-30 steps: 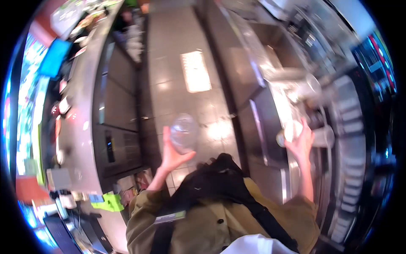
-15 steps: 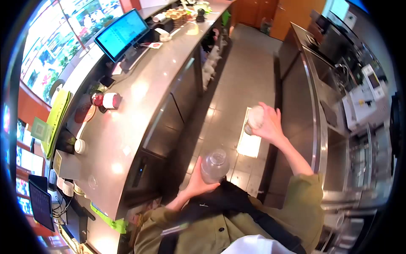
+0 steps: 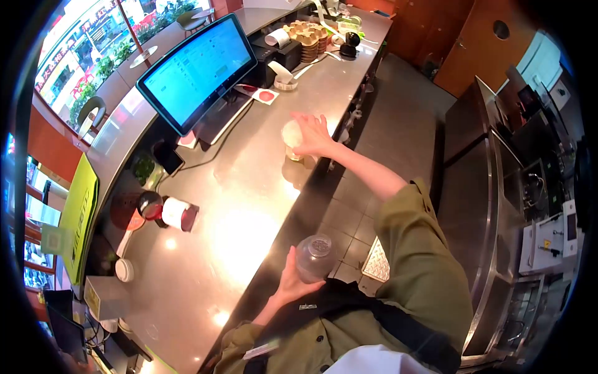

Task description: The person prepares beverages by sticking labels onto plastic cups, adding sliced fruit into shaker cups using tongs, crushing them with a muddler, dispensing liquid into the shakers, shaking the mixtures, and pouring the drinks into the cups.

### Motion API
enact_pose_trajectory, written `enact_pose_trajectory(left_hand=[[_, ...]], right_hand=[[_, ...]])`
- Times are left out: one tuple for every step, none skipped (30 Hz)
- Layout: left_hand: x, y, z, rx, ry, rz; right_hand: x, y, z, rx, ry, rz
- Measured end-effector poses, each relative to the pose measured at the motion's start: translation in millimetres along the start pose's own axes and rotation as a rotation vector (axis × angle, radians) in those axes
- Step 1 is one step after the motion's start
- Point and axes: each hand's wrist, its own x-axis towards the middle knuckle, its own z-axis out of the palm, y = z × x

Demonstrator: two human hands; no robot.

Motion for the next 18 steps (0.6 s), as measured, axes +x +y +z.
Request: enact_pose_trajectory(left_hand=[[21.8,33.8,-12.7,0.262,-0.140,-0.077],[29.6,33.9,-13.4,0.159,-0.047,-0.169],[41.8,33.6,-15.3,0.189,-0.048,-0.168],[50.6,33.5,-16.6,0.217,-0.053,-0.174],[56.6,32.7,-15.8,0.211,-0.054,-0.188],[63.9,30.0,-13.9,0.204,-0.055,-0.195],[70.9,27.0,-12.3,0.198,-0.058,-0.200],[78.0,23.7,-9.6,0.199,-0.052,-0.165],[83.2,19.9,-6.1,0.200,-0.049,-0.130],[86.2,18.6,-0.8,0.197,-0.050,-0.100],[91.4,17.5,4.8,0.161,-0.047,-0.098],[98.0,18.6,10.4,0.123,-0.052,-0.106],[104.2,13.0,19.9,0.039,-0.045,-0.079],[112.3,11.1,31.3,-0.019,-0.049,-0.064],[123.3,19.0,42.2,-0.008,-0.081,-0.076],[133.3,36.3,54.4,0.044,-0.114,-0.084],[141.0,37.9,69.8,0.094,-0.151,-0.040],[147.2,41.8,91.8,0.011,-0.201,-0.071]], right_hand=[[18.6,-0.7,8.3,0.009,-0.017,-0.014],[36.3,-0.5,13.5,0.020,-0.049,-0.011],[51.1,-0.4,16.2,0.028,-0.084,-0.008],[61.6,-0.5,21.8,0.040,-0.123,-0.002],[69.9,0.6,28.4,0.051,-0.140,-0.019],[78.3,2.3,32.8,0.058,-0.151,-0.037],[86.2,4.5,36.4,0.063,-0.160,-0.053],[93.4,7.6,39.0,0.069,-0.173,-0.075],[98.5,9.8,40.9,0.074,-0.187,-0.095],[101.0,12.0,42.7,0.080,-0.204,-0.109],[104.8,13.8,45.2,-0.016,-0.225,-0.126],[104.9,19.0,47.0,-0.106,-0.254,-0.134],[97.8,29.8,38.9,-0.089,-0.106,-0.165],[79.9,45.2,26.0,-0.063,0.040,-0.167],[55.6,69.9,1.9,0.024,0.016,-0.162],[22.9,94.0,-40.3,0.096,0.011,-0.156],[-35.0,95.2,-109.0,0.510,-0.178,0.122],[-95.2,129.4,-123.8,0.786,-0.154,0.177]])
